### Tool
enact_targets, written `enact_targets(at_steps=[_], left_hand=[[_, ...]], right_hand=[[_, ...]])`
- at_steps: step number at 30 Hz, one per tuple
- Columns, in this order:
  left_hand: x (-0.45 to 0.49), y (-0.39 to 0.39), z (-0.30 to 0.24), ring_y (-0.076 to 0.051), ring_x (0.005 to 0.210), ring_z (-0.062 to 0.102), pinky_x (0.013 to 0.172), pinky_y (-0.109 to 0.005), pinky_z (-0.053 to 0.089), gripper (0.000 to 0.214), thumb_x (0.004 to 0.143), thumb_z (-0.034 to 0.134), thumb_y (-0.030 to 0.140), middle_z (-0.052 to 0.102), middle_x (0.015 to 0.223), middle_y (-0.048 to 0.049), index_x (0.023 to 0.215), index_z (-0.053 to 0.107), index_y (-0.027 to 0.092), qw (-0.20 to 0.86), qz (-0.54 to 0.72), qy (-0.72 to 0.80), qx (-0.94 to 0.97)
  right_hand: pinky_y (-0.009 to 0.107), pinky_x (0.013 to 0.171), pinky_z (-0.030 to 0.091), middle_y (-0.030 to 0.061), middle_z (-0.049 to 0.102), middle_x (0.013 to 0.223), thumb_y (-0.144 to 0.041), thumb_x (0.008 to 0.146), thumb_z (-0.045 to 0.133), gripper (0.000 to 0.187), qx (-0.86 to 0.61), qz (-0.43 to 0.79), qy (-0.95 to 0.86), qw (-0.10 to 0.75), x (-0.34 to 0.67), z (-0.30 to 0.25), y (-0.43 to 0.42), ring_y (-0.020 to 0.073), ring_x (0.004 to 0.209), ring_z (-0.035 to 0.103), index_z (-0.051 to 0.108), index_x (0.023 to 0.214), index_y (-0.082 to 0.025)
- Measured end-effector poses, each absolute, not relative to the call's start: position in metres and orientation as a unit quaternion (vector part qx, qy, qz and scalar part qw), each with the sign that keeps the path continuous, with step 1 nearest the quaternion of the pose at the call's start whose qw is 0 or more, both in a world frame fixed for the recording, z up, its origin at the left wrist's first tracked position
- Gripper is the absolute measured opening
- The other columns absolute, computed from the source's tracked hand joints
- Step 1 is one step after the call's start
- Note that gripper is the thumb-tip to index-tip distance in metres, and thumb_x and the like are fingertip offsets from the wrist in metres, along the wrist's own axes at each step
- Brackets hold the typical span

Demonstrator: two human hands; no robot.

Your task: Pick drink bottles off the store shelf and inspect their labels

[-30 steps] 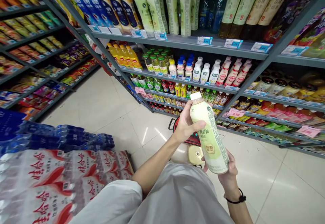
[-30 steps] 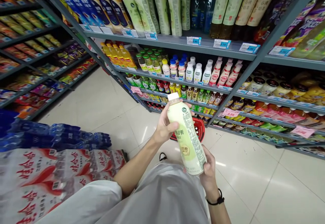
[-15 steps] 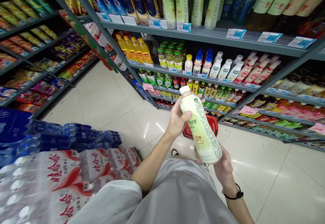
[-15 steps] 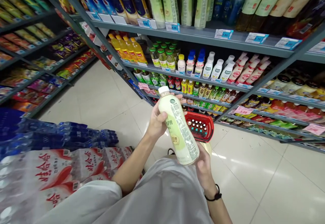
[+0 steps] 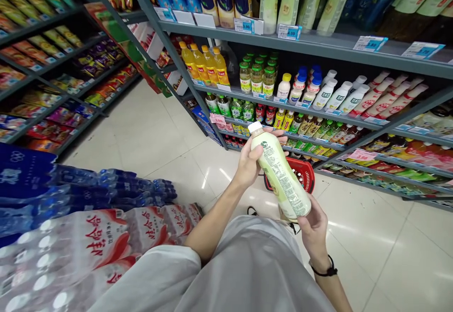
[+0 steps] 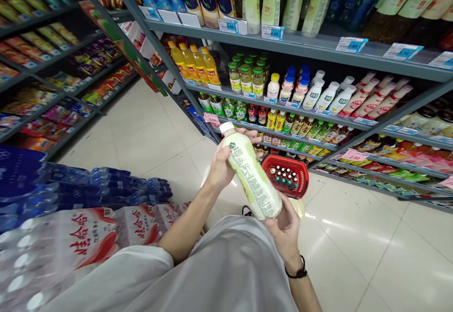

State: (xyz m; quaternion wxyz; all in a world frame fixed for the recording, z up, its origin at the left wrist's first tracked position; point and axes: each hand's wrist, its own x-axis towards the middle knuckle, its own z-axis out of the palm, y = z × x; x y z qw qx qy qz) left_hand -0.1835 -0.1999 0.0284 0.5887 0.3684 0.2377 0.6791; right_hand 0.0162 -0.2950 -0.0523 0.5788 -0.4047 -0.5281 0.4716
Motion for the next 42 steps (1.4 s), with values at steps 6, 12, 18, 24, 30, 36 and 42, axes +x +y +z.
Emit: enact_targets(at_steps=[6,12,18,24,30,36,42], left_hand=[[-0.194,-0.2,0.026,-0.034,0.132,0.065,0.105,-0.052,0.06,0.052,0.088,0.074,0.053,0.068,0.139,-0.0159,0.126,0.06,0.02,0.6,0.694,0.201,0.344],[-0.19,-0.199,0.024,-0.036,0.128,0.066,0.105,-0.055,0.059,0.054,0.082,0.078,0.059,0.07,0.134,-0.0143,0.117,0.065,0.019,0.607,0.706,0.207,0.301],[-0.176,-0.202,0.026,-0.035,0.124,0.068,0.101,-0.058,0.06,0.048,0.083,0.076,0.059,0.072,0.126,-0.0119,0.11,0.068,0.02,0.627,0.715,0.175,0.256],[-0.16,-0.201,0.028,-0.036,0.122,0.069,0.101,-0.059,0.06,0.045,0.084,0.075,0.057,0.073,0.122,-0.0125,0.107,0.072,0.018,0.627,0.718,0.175,0.246],[-0.154,-0.203,0.03,-0.036,0.121,0.069,0.103,-0.059,0.058,0.042,0.081,0.075,0.053,0.073,0.121,-0.0125,0.103,0.072,0.018,0.645,0.704,0.179,0.236],[-0.159,-0.205,0.032,-0.032,0.113,0.071,0.103,-0.057,0.059,0.037,0.079,0.076,0.049,0.073,0.111,-0.0108,0.097,0.072,0.017,0.658,0.695,0.181,0.227],[-0.173,-0.207,0.03,-0.032,0.113,0.07,0.102,-0.055,0.06,0.035,0.079,0.076,0.047,0.071,0.109,-0.0106,0.095,0.072,0.016,0.666,0.685,0.185,0.231]], right_hand=[[0.041,0.1,0.063,0.0156,0.073,0.135,-0.046,0.085,0.086,0.065,-0.402,0.453,-0.551,0.573,0.011,-0.052,-0.295,0.0308,0.123,0.072,0.068,0.142,-0.02],[0.037,0.103,0.061,0.0148,0.067,0.145,-0.023,0.079,0.09,0.079,-0.411,0.36,-0.64,0.541,0.024,-0.042,-0.293,0.0274,0.124,0.07,0.06,0.152,-0.023],[0.045,0.106,0.059,0.013,0.07,0.133,-0.014,0.074,0.092,0.087,-0.401,0.262,-0.707,0.52,0.046,-0.041,-0.288,0.0285,0.12,0.069,0.058,0.154,-0.027],[0.046,0.091,0.065,0.0141,0.072,0.126,-0.011,0.074,0.091,0.088,-0.365,0.174,-0.753,0.52,0.067,-0.032,-0.276,0.0303,0.112,0.071,0.058,0.153,-0.024],[0.048,0.09,0.067,0.0203,0.07,0.132,-0.01,0.075,0.091,0.089,-0.333,0.098,-0.804,0.483,0.081,-0.025,-0.268,0.033,0.116,0.072,0.054,0.156,-0.017],[0.053,0.092,0.066,0.0272,0.065,0.138,-0.008,0.075,0.091,0.092,-0.315,0.049,-0.824,0.469,0.081,-0.03,-0.269,0.038,0.123,0.069,0.051,0.158,-0.013],[0.052,0.092,0.066,0.0288,0.06,0.147,-0.008,0.079,0.089,0.091,-0.316,-0.02,-0.826,0.466,0.066,-0.037,-0.275,0.0385,0.129,0.066,0.047,0.16,-0.013]])
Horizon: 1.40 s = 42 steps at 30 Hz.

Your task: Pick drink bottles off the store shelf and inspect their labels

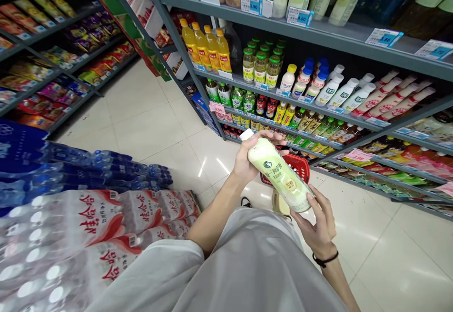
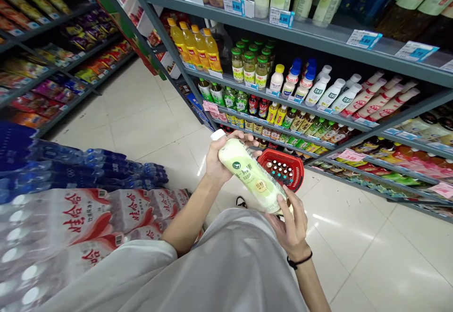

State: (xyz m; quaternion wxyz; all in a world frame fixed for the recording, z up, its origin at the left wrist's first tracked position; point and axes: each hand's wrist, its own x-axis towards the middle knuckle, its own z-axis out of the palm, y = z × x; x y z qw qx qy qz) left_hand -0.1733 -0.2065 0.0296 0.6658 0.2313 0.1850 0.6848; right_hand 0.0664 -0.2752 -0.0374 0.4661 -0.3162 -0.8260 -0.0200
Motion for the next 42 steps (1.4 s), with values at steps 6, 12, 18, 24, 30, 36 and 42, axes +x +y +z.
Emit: enact_targets(at_steps=[6,12,18,24,30,36,42], left_hand=[[-0.189,-0.205,0.025,-0.032,0.112,0.07,0.101,-0.055,0.06,0.037,0.079,0.076,0.049,0.07,0.107,-0.0105,0.095,0.071,0.016,0.683,0.665,0.184,0.241],[-0.196,-0.204,0.029,-0.03,0.105,0.071,0.103,-0.055,0.059,0.039,0.074,0.082,0.048,0.068,0.1,-0.0085,0.093,0.068,0.017,0.692,0.646,0.191,0.259],[-0.189,-0.207,0.031,-0.028,0.107,0.071,0.104,-0.048,0.056,0.034,0.077,0.085,0.038,0.069,0.104,-0.0084,0.096,0.065,0.019,0.672,0.638,0.15,0.343],[-0.184,-0.209,0.032,-0.03,0.111,0.069,0.096,-0.042,0.055,0.035,0.079,0.086,0.04,0.072,0.11,-0.013,0.101,0.069,0.019,0.64,0.62,0.137,0.433],[-0.187,-0.208,0.032,-0.032,0.111,0.071,0.1,-0.043,0.056,0.052,0.074,0.091,0.038,0.071,0.121,-0.0144,0.117,0.072,0.018,0.675,0.581,0.147,0.431],[-0.183,-0.211,0.031,-0.034,0.127,0.067,0.108,-0.04,0.053,0.059,0.079,0.085,0.038,0.065,0.142,-0.0165,0.132,0.068,0.019,0.685,0.598,0.121,0.398],[-0.175,-0.219,0.033,-0.038,0.127,0.067,0.095,-0.044,0.062,0.07,0.079,0.084,0.04,0.055,0.156,-0.0151,0.143,0.061,0.025,0.709,0.61,0.121,0.334]], right_hand=[[0.053,0.093,0.065,0.0292,0.059,0.148,-0.008,0.079,0.088,0.091,-0.334,-0.058,-0.814,0.472,0.048,-0.048,-0.286,0.0393,0.13,0.066,0.047,0.16,-0.013],[0.055,0.095,0.064,0.0275,0.063,0.143,-0.009,0.078,0.089,0.091,-0.38,-0.029,-0.788,0.484,0.032,-0.056,-0.293,0.0376,0.128,0.068,0.047,0.159,-0.016],[0.054,0.091,0.067,0.0198,0.068,0.136,-0.016,0.078,0.091,0.082,-0.435,0.021,-0.747,0.502,0.024,-0.078,-0.3,0.0335,0.122,0.071,0.052,0.149,-0.021],[0.054,0.085,0.068,0.0165,0.067,0.133,-0.017,0.07,0.096,0.081,-0.459,0.071,-0.707,0.534,0.021,-0.093,-0.305,0.0344,0.117,0.072,0.056,0.14,-0.024],[0.044,0.072,0.068,0.0153,0.071,0.119,-0.021,0.067,0.098,0.082,-0.44,0.061,-0.705,0.553,0.008,-0.084,-0.312,0.0311,0.103,0.075,0.056,0.137,-0.019],[0.042,0.079,0.065,0.0154,0.072,0.111,-0.03,0.071,0.096,0.069,-0.444,0.182,-0.649,0.59,0.001,-0.074,-0.321,0.0289,0.103,0.072,0.06,0.129,-0.016],[0.032,0.072,0.06,0.0096,0.073,0.1,-0.048,0.074,0.093,0.06,-0.431,0.304,-0.606,0.596,-0.001,-0.061,-0.324,0.0238,0.086,0.074,0.064,0.118,-0.018]])
